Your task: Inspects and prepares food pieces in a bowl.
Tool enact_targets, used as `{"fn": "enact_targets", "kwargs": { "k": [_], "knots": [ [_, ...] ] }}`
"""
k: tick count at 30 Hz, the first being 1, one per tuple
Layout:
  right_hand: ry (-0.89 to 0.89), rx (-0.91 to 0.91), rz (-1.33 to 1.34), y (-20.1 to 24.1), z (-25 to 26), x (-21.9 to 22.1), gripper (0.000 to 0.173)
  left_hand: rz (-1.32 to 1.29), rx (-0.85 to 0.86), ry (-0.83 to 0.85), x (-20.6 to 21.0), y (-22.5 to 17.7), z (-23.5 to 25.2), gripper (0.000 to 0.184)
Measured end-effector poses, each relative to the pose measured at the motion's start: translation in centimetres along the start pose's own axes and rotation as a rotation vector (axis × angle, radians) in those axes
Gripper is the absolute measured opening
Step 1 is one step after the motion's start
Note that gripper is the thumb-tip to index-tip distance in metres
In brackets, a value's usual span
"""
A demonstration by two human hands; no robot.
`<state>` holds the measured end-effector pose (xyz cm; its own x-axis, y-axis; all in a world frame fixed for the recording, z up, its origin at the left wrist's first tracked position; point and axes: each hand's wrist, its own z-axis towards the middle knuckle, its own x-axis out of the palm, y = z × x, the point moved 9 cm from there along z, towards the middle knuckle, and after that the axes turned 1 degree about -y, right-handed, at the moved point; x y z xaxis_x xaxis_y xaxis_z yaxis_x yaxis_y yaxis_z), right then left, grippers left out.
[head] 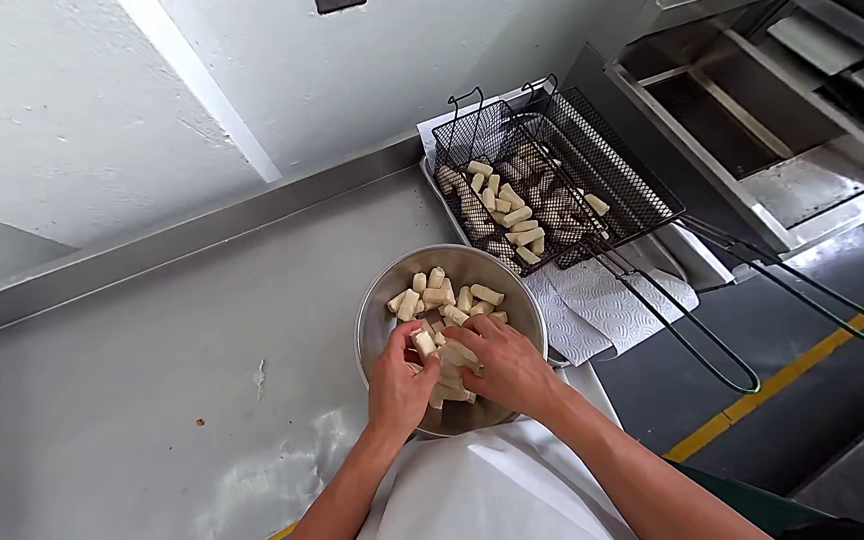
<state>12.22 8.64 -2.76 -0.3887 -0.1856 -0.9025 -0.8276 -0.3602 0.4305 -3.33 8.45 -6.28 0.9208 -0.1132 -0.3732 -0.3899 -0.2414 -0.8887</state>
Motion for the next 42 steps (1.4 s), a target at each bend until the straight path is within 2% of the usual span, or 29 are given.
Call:
{"fn": "enact_targets", "kwargs": {
  "k": [7,11,13,15,18,23,27,29,31,35,42],
  "knots": [
    [0.049,-0.006,0.106,-1.1,-0.3,0.3,0.052,-0.155,-0.11,0.134,0.8,1.3,0.7,0.044],
    [0.084,-0.002,0.161,-1.5,-0.7,0.5,0.056,-0.404,-0.247,0.197,2.0,1.9,1.0,0.044],
    [0.012,-0.017,0.142,-1.3,-0.7,0.5,0.06,-0.506,-0.312,0.185,2.8,1.9,1.2,0.04],
    [-0.092,-0.021,0.12,-1.0,-0.6,0.3,0.056,-0.526,-0.299,0.202,3.4,1.5,1.7,0.037],
    [-0.235,0.005,0.071,-1.3,-0.3,-0.7,0.047,-0.464,-0.182,0.254,3.5,0.2,2.3,0.03],
    [-0.3,0.128,0.147,-2.3,-0.9,-2.0,0.033,-0.214,0.068,0.233,2.4,-1.7,2.7,0.033],
    [-0.209,0.433,0.57,-5.2,-3.0,-0.5,0.034,-0.094,0.162,0.352,4.1,-1.7,2.2,0.054],
    [-0.222,0.469,0.741,-6.2,-3.9,0.1,0.034,-0.005,0.265,0.438,5.7,-2.5,1.6,0.061],
    [-0.25,0.477,0.833,-6.7,-4.7,0.1,0.033,0.12,0.399,0.462,7.1,-3.4,1.1,0.057],
    [-0.301,0.483,0.903,-7.5,-6.0,-0.5,0.034,0.233,0.612,0.376,8.4,-4.8,0.9,0.041],
    [-0.374,0.449,0.947,-8.0,-7.6,-0.7,0.032,0.208,0.661,0.299,8.7,-4.9,0.6,0.029]
  ]
}}
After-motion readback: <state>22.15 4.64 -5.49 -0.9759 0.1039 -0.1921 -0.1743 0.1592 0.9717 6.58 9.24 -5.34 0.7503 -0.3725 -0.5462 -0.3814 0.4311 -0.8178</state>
